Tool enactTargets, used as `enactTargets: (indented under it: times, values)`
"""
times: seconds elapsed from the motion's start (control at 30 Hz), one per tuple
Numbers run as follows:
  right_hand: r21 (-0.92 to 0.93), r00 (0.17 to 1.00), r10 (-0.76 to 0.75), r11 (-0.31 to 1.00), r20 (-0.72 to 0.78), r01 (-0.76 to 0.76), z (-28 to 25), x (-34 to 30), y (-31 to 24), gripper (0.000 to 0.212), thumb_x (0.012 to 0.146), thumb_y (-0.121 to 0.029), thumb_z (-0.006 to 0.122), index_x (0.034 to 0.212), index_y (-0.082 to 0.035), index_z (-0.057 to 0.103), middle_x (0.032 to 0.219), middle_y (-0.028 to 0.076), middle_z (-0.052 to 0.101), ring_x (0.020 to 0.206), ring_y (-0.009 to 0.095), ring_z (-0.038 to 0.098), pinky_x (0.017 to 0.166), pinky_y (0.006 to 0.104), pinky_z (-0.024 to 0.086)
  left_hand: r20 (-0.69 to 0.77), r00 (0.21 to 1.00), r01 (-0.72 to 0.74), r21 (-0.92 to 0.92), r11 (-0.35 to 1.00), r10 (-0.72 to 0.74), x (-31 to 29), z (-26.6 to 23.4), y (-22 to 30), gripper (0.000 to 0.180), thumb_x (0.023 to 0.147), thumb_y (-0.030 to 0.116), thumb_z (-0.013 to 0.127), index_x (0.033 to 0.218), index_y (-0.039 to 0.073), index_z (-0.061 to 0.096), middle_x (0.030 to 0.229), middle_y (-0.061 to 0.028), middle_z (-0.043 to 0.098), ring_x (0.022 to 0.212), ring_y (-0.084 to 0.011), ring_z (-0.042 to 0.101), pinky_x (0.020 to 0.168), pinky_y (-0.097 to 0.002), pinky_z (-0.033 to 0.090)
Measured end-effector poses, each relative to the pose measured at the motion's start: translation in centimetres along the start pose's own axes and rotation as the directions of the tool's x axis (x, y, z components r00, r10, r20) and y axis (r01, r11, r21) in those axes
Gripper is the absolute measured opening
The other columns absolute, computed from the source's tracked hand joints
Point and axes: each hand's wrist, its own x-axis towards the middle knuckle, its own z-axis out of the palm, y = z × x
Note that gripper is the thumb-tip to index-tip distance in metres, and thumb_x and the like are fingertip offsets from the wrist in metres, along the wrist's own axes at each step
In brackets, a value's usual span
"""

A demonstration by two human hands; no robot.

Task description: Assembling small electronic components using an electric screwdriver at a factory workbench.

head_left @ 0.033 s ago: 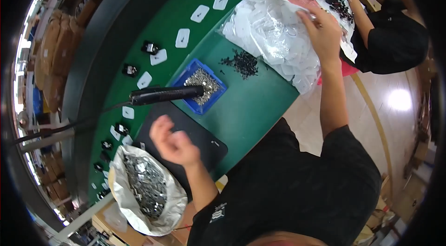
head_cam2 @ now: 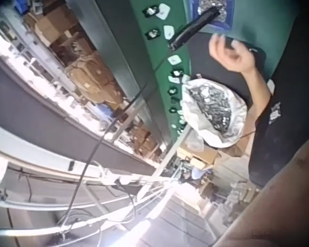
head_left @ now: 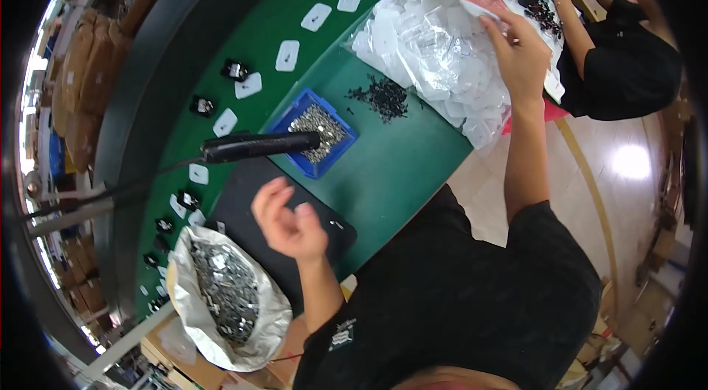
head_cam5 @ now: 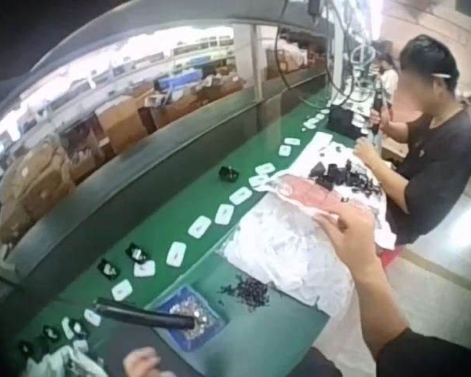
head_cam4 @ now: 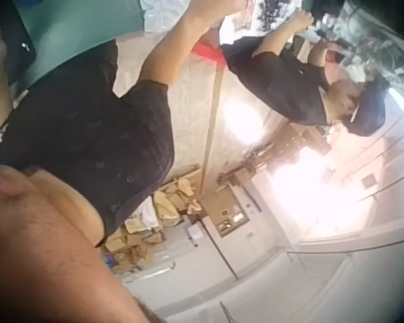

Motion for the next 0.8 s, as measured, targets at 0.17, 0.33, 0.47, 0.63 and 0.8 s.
enactTargets:
  times: [0.17,0.33,0.47,0.63,0.8]
  values:
    - [0.543,0.873,-0.060,0.802,0.485,-0.247,-0.7,-5.1,-5.3,0.015,0.079,-0.016,0.076,0.088,-0.005,0.071,0.071,0.001,0.066,0.061,0.008,0.058,0.055,0.0244,0.045,0.429,0.807,0.560,-0.340,0.755,-0.405,-1.1,4.4,2.2,0.059,0.077,0.006,0.070,0.130,-0.006,0.049,0.126,-0.0219,0.055,0.092,-0.0209,0.062,0.080,-0.0311,0.052]
    - [0.456,0.512,-0.176,0.740,0.841,-0.494,0.0,-10.6,-7.8,0.018,0.083,-0.020,0.071,0.087,-0.002,0.070,0.076,0.014,0.066,0.065,0.027,0.065,0.061,0.0333,0.051,0.678,0.525,0.745,-0.074,0.663,-0.514,-3.0,4.7,2.0,0.039,0.091,0.007,0.062,0.128,-0.003,0.053,0.103,-0.0144,0.068,0.074,-0.0137,0.068,0.060,-0.0240,0.053]
    - [0.222,0.772,-0.010,0.960,0.636,-0.170,3.0,-11.1,-3.1,0.016,0.087,-0.018,0.066,0.095,-0.004,0.070,0.084,0.012,0.069,0.073,0.028,0.067,0.065,0.0350,0.052,0.592,0.491,0.836,-0.114,0.537,-0.639,-4.2,3.8,0.6,0.029,0.094,0.005,0.056,0.122,-0.003,0.056,0.100,-0.0125,0.068,0.061,-0.0113,0.065,0.049,-0.0210,0.049]
    - [-0.096,0.723,-0.093,0.972,0.685,0.215,4.1,-12.0,-3.3,0.019,0.083,-0.012,0.063,0.101,-0.008,0.069,0.094,0.007,0.069,0.074,0.027,0.067,0.064,0.0379,0.055,0.587,0.452,0.889,-0.231,0.396,-0.671,-4.0,2.8,0.0,0.031,0.095,0.007,0.054,0.124,-0.004,0.052,0.099,-0.0126,0.066,0.059,-0.0106,0.063,0.046,-0.0199,0.045]
    - [-0.027,0.709,-0.141,0.975,0.691,0.220,3.9,-13.3,-3.8,0.017,0.083,-0.011,0.062,0.099,-0.010,0.069,0.096,0.004,0.068,0.079,0.026,0.067,0.065,0.0362,0.055,0.588,0.462,0.887,-0.302,0.350,-0.664,-4.2,2.4,-0.5,0.042,0.093,0.000,0.050,0.134,-0.005,0.043,0.108,-0.0178,0.063,0.070,-0.0174,0.066,0.051,-0.0231,0.049]
